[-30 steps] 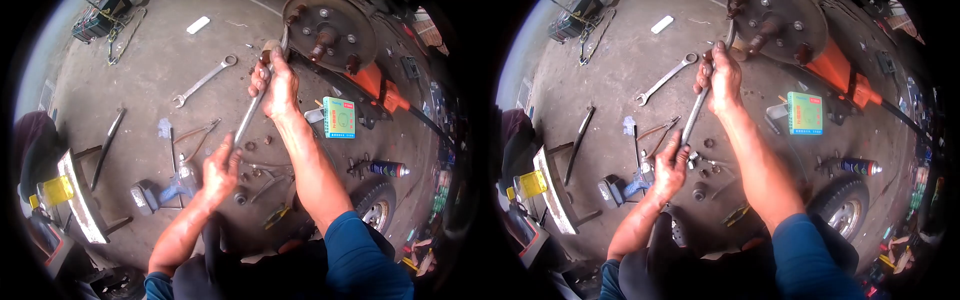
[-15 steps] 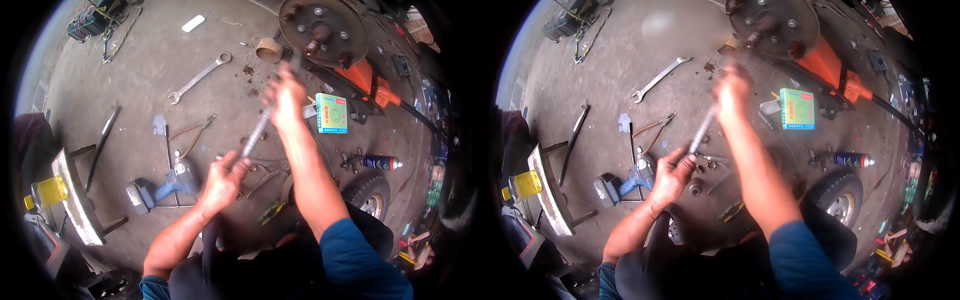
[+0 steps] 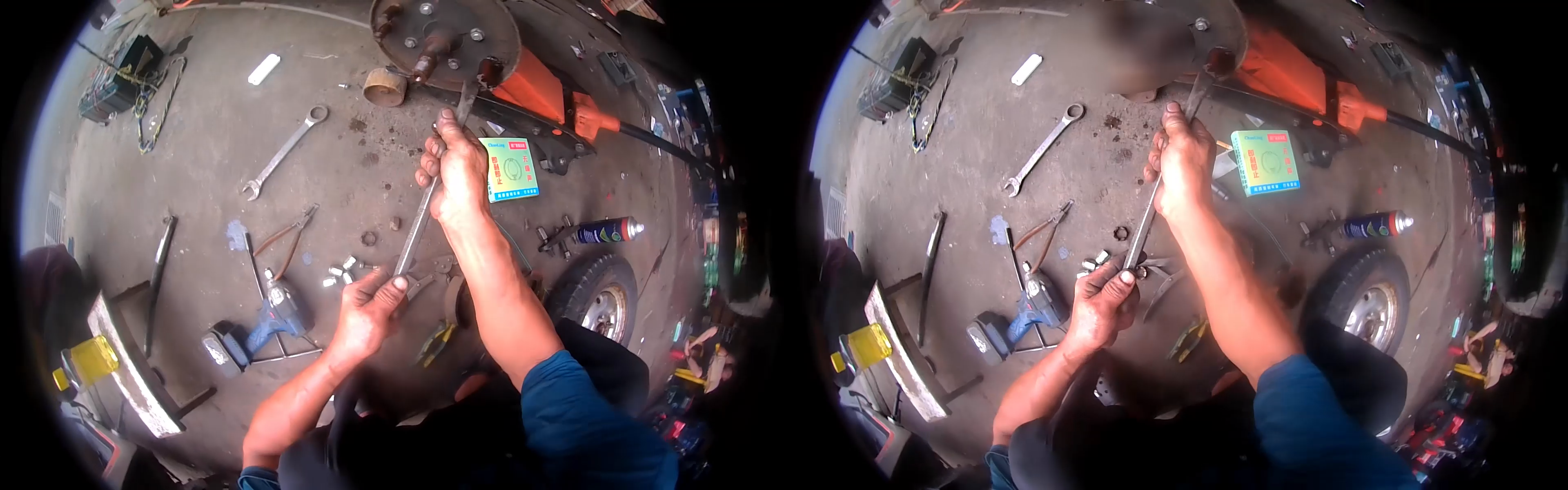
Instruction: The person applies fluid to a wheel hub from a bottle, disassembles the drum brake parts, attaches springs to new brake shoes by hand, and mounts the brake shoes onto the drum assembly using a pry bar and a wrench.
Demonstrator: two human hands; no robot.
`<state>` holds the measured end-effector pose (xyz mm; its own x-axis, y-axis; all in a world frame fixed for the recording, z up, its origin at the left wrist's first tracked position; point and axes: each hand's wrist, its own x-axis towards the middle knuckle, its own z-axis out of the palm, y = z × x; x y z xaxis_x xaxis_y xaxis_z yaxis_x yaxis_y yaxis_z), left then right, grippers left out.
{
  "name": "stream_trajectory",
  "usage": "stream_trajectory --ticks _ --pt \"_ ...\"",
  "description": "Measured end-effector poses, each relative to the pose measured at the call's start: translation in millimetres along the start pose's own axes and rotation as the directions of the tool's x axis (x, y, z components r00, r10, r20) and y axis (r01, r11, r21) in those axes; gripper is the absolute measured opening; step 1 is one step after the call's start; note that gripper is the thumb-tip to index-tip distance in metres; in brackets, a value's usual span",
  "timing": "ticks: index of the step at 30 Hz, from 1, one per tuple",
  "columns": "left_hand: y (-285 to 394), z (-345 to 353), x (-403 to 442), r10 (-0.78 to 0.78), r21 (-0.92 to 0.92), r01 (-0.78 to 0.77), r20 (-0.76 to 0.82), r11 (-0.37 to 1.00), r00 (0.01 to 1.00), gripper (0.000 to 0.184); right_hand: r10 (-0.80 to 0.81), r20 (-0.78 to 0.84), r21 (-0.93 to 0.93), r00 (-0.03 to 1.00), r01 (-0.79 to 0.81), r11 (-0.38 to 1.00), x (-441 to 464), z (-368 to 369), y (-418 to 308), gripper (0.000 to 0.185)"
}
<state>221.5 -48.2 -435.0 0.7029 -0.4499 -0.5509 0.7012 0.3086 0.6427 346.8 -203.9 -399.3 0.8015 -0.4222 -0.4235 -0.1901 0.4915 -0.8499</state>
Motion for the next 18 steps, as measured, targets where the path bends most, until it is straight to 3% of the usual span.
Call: stream_trajectory --ticks 1,5,8,10,13,16,18 --pt "0.3 -0.2 1.5 0.017 0.023 -0.018 0.016 1.000 1.000 0.037 -0.034 -0.018 -0.009 0.999 0.034 0.999 -0.9 0.3 -2.3 0.021" --pt "-2.9 -0.4 3.3 -0.215 -0.384 0.341 0.334 0.858 0.918 0.048 -0.128 -0.033 -0.016 0.991 0.128 0.992 -5.9 -4.3 -10.1 0.015" --pt "-9.2 1.8 11.6 -0.218 -0.316 0.323 0.325 0.892 0.920 0.048 -0.187 -0.019 -0.060 0.982 0.186 0.981 -9.2 -6.5 -9.8 0.013" --pt "-16.3 15.2 18.3 -0.128 -0.070 0.143 0.183 0.987 0.975 0.047 -0.262 -0.038 -0.155 0.964 0.254 0.955 1.6 -16.5 1.6 0.012" --pt "-47.8 9.2 36.7 0.006 0.251 -0.022 0.064 0.968 0.998 0.044 -0.387 -0.076 -0.354 0.919 0.338 0.872 12.7 -27.6 19.9 0.012" --pt "-59.1 -12.6 30.2 0.211 0.527 -0.222 0.083 0.820 0.974 0.043 -0.307 -0.063 -0.116 0.950 0.299 0.947 -27.2 -31.4 13.6 0.018" --pt "-64.5 -15.4 27.5 0.438 0.659 -0.386 0.094 0.646 0.894 0.038 -0.287 0.024 -0.050 0.958 0.288 0.956 -48.1 -26.3 5.3 0.028"
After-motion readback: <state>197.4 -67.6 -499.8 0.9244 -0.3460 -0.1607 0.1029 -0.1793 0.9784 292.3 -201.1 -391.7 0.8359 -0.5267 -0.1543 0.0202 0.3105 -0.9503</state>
